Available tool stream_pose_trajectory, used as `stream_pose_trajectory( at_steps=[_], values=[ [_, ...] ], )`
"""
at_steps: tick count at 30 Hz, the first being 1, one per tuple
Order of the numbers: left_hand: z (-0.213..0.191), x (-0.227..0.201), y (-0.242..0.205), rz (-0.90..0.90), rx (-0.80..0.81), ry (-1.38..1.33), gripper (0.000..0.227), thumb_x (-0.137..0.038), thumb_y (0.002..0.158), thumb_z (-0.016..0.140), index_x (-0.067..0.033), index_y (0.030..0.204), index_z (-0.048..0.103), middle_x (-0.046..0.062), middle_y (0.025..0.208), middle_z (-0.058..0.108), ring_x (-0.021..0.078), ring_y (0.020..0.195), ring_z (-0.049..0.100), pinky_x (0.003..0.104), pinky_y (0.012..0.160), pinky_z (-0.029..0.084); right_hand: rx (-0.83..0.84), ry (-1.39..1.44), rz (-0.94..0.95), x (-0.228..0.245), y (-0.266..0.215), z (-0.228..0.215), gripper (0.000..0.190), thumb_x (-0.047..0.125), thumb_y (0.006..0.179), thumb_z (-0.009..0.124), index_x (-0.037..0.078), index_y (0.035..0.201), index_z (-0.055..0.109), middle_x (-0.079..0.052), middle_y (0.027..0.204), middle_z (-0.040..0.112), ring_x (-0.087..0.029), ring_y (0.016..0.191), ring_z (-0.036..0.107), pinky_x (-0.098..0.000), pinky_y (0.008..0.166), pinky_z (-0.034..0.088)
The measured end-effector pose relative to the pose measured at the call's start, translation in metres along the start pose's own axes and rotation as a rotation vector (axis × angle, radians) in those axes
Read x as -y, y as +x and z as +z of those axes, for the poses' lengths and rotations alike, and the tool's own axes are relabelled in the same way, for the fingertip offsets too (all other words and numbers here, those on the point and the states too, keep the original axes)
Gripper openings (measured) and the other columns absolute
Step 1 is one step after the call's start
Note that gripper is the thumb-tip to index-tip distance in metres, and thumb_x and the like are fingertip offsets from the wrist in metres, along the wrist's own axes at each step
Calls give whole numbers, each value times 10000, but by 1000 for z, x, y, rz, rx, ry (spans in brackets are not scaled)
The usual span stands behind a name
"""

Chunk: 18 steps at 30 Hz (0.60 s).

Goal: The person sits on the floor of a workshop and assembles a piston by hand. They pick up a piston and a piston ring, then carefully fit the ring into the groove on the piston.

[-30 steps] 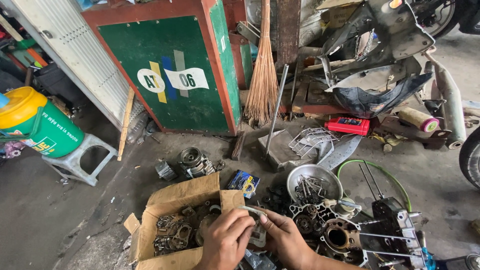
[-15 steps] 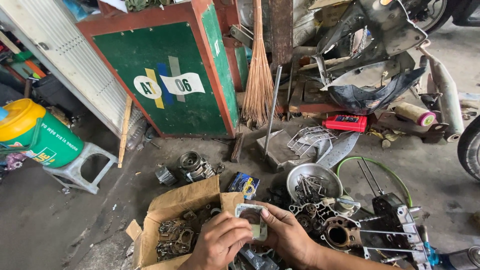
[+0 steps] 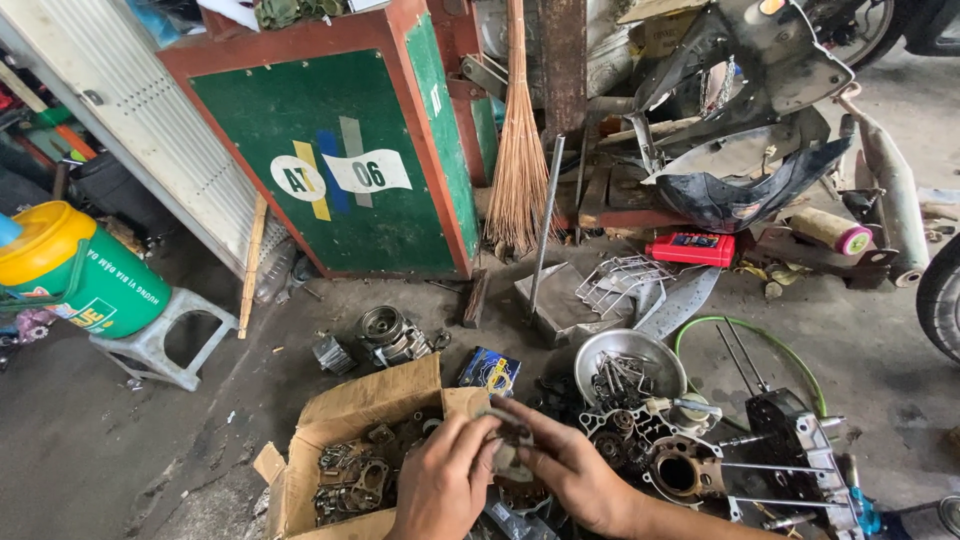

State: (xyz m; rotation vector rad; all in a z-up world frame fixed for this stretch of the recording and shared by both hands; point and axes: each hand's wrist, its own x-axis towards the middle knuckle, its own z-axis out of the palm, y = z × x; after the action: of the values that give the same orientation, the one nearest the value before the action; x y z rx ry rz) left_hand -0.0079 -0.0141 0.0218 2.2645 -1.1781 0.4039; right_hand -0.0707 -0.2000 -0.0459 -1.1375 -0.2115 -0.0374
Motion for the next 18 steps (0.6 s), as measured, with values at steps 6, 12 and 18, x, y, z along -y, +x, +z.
stream_pose_trajectory(
  at_steps=[6,12,18],
  values=[
    [-11,1,1,-174,179,-107,169,-141,852,766,-59,958,663,70,971,642,240,782,747,406,648,598,102,-511,46,18,-3,11,640,-24,999,533,71,1592,313,-36,1529,541,-103,1396,482,-269,1139,391],
    [8,22,-14,163,-65,28,156,-106,860,755,-46,977,671,72,938,707,229,823,724,365,666,607,82,-453,224,17,-4,16,874,-67,927,659,152,1660,237,-46,1109,576,-103,908,484,-257,816,466],
    [-3,13,-12,236,-38,80,189,-85,878,716,-28,1058,694,72,934,684,226,833,718,361,678,598,-29,-875,400,16,-1,21,922,-73,934,659,221,1699,236,-164,949,608,-152,834,538,-277,804,532]
  ],
)
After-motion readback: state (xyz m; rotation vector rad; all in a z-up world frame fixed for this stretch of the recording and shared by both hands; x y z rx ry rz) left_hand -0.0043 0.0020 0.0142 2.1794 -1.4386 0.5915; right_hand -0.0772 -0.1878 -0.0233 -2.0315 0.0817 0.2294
